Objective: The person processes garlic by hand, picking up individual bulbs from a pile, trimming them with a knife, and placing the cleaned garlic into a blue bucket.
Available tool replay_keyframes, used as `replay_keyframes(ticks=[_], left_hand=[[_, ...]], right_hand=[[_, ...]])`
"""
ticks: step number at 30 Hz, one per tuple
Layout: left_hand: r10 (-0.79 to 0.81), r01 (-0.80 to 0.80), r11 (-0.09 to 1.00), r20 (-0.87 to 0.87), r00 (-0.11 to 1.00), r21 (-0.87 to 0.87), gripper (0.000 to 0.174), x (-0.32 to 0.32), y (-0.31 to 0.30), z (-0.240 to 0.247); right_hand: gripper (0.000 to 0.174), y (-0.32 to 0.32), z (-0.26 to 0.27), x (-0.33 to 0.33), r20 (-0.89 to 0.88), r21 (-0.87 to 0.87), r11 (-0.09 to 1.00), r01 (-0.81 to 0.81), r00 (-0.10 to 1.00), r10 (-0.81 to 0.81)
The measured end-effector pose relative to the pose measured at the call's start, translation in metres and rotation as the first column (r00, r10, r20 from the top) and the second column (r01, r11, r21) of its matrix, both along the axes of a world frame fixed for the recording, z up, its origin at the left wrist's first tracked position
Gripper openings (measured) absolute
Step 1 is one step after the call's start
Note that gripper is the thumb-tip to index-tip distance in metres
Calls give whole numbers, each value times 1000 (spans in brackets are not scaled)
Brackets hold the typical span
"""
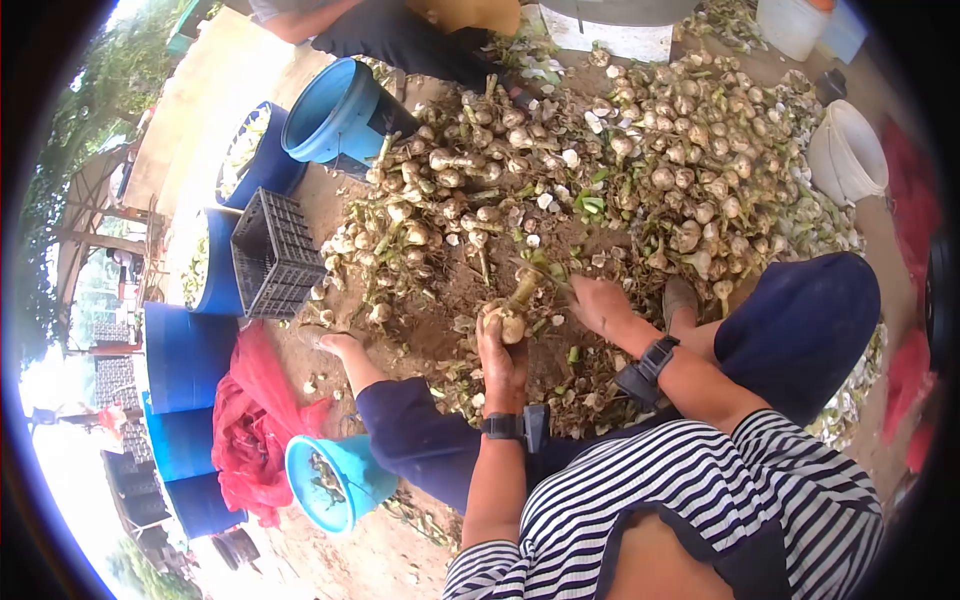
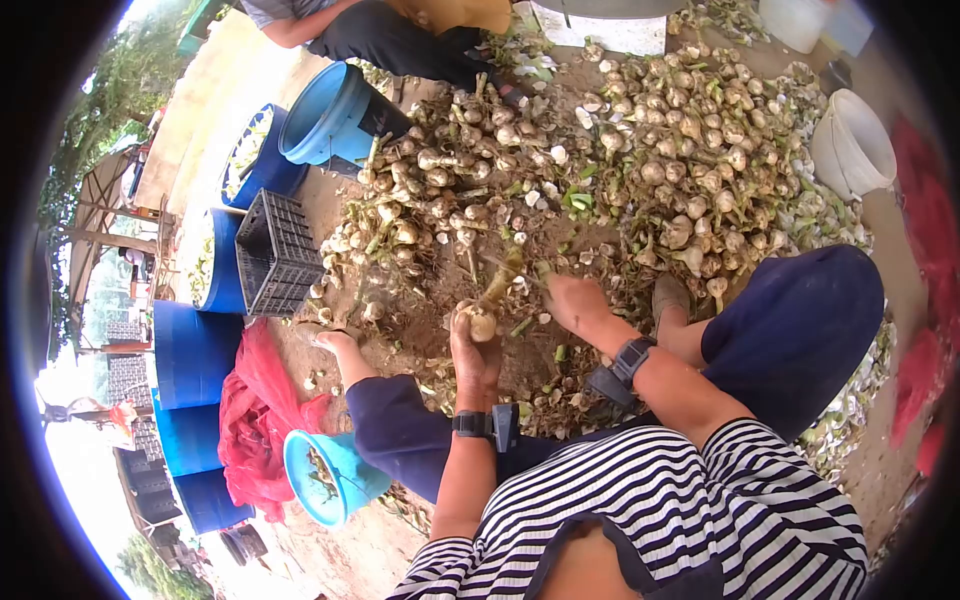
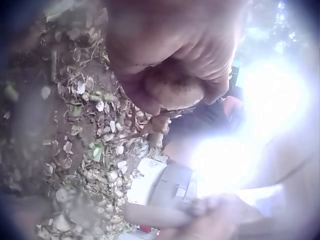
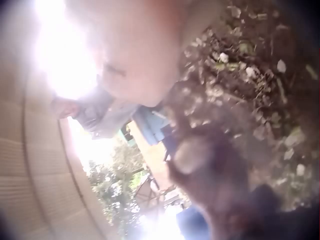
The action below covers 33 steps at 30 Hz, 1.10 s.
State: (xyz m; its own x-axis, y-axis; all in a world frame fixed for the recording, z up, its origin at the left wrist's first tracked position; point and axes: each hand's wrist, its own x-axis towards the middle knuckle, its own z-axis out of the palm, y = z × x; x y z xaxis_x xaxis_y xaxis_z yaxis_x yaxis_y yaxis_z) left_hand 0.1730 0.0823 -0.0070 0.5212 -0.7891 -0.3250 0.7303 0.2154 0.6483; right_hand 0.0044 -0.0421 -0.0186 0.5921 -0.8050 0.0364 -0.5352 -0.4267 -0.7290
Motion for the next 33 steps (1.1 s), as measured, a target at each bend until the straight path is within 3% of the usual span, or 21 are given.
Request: replay_keyframes(ticks=[1, 2, 3, 5, 6, 8, 10, 11, 13, 15, 16, 17, 18, 21, 22, 23, 25, 26, 29, 32, 33], left_hand=[[-50, 48, 993, -19, 999, -104, 41, 3, -8, 8], [-56, 58, 989, 13, 998, -133, 36, 4, -13, 20], [-33, 33, 999, 44, 998, -4, 35, 8, -18, 31], [-10, -17, 972, 112, 994, 234, 33, 28, -58, 50], [-111, 101, 992, 148, 983, 73, 36, 45, -91, 65], [-334, 470, 814, 386, 860, -342, 61, 60, -180, 141], [-226, 428, 890, 662, 714, -159, 83, 73, -238, 193], [-207, 380, 924, 784, 585, -40, 77, 87, -259, 190], [-364, 244, 927, 834, 414, 284, 68, 130, -270, 135], [-565, -122, 793, 795, 220, 597, 70, 192, -244, 2], [-618, -306, 718, 775, 132, 625, 71, 207, -218, -63], [-677, -267, 657, 708, 204, 705, 72, 205, -190, -91], [-817, -283, 448, 517, 256, 848, 79, 202, -177, -116], [-763, -299, 467, 550, 339, 832, 88, 181, -179, -166], [-826, -349, 371, 478, 299, 860, 86, 173, -188, -170], [-862, -443, 423, 502, 72, 790, 78, 175, -188, -191], [-787, -326, 530, 597, 156, 783, 66, 188, -190, -222], [-877, -177, 407, 438, 198, 896, 55, 173, -195, -181], [-776, 312, 598, 436, 456, 739, 41, 142, -156, -172], [-592, 439, 798, 399, 700, 413, 45, 89, -118, -123], [-601, 401, 780, 397, 694, 480, 50, 71, -110, -92]], right_hand=[[18, -3, -38, -12, -245, 96, 995, 12, 969, 12], [19, -10, -56, -24, -303, 248, 969, 9, 951, 68], [21, -4, -65, -32, -355, 412, 911, 15, 923, 145], [23, 5, -82, -26, -291, 353, 935, 6, 951, 104], [25, 4, -86, -21, -258, 319, 948, 7, 963, 80], [28, 1, -93, -10, -266, 524, 849, 73, 961, 81], [32, -2, -72, -2, -181, 682, 724, 101, 983, 33], [32, -7, -74, 1, -154, 703, 696, 143, 987, -47], [34, -14, -89, 7, -100, 750, 625, 218, 971, -218], [36, -26, -106, 8, -141, 757, 610, 234, 970, -196], [36, -29, -92, 8, -137, 770, 590, 244, 966, -219], [36, -31, -87, 10, -135, 780, 572, 252, 962, -238], [33, -31, -94, 11, -184, 755, 587, 292, 954, -238], [24, -28, -114, 10, -181, 697, 662, 274, 962, -206], [24, -25, -120, 10, -165, 673, 680, 292, 955, -246], [25, -26, -130, 11, -181, 674, 682, 285, 958, -222], [27, -26, -139, 7, -205, 681, 677, 279, 960, -189], [28, -27, -133, 6, -214, 669, 681, 298, 955, -207], [32, -32, -113, 14, -178, 631, 718, 294, 956, -235], [33, -30, -95, 23, -115, 541, 801, 256, 966, -231], [30, -31, -79, 25, -114, 463, 857, 225, 974, -194]])
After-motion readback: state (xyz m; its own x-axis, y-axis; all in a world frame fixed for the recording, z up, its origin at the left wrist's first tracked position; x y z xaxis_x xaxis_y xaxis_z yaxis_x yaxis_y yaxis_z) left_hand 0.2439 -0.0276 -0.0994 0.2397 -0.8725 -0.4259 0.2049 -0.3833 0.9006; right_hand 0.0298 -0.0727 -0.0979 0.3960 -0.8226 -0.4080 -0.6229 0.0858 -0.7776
